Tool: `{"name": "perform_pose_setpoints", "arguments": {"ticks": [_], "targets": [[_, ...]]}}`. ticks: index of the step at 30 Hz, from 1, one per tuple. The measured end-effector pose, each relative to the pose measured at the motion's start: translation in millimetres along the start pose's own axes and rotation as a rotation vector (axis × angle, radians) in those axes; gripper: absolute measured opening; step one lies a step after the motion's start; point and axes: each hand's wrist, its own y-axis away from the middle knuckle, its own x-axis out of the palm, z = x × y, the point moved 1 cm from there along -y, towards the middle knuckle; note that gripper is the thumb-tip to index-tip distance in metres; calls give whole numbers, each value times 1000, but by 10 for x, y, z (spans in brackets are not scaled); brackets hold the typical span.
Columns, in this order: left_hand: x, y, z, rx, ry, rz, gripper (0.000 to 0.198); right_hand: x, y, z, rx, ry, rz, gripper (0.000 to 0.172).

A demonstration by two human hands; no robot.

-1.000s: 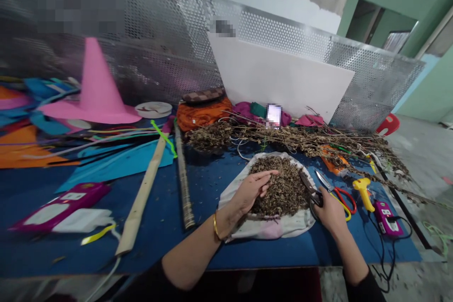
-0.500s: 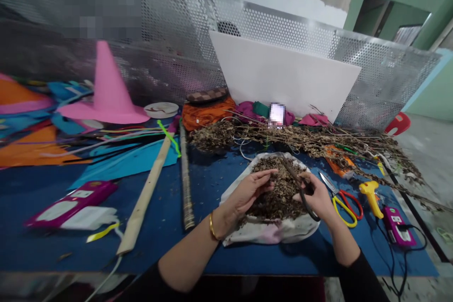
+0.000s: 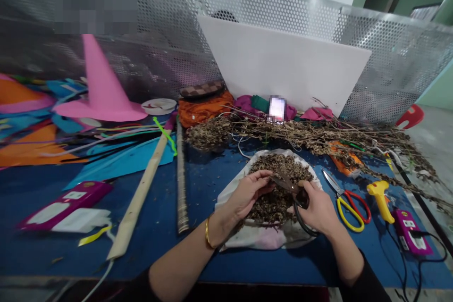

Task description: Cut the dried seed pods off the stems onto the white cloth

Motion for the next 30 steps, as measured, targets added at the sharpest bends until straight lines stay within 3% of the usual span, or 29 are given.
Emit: {"name": "perform_pose_setpoints", "arguments": {"ticks": [4,15,20,30], "targets": [[8,0,30,27,6,-41,21,36,9,31,-25,28,11,52],[3,3,46,20,-176,12,23,112,16,18,-68,61,59,47],[-16,7,14,-28,-128,39,24,143,12,-12,-28,61,63,57],[-66,-18,10,-73,-110,59,25,145,7,-34,-56,106,62,51]]}}
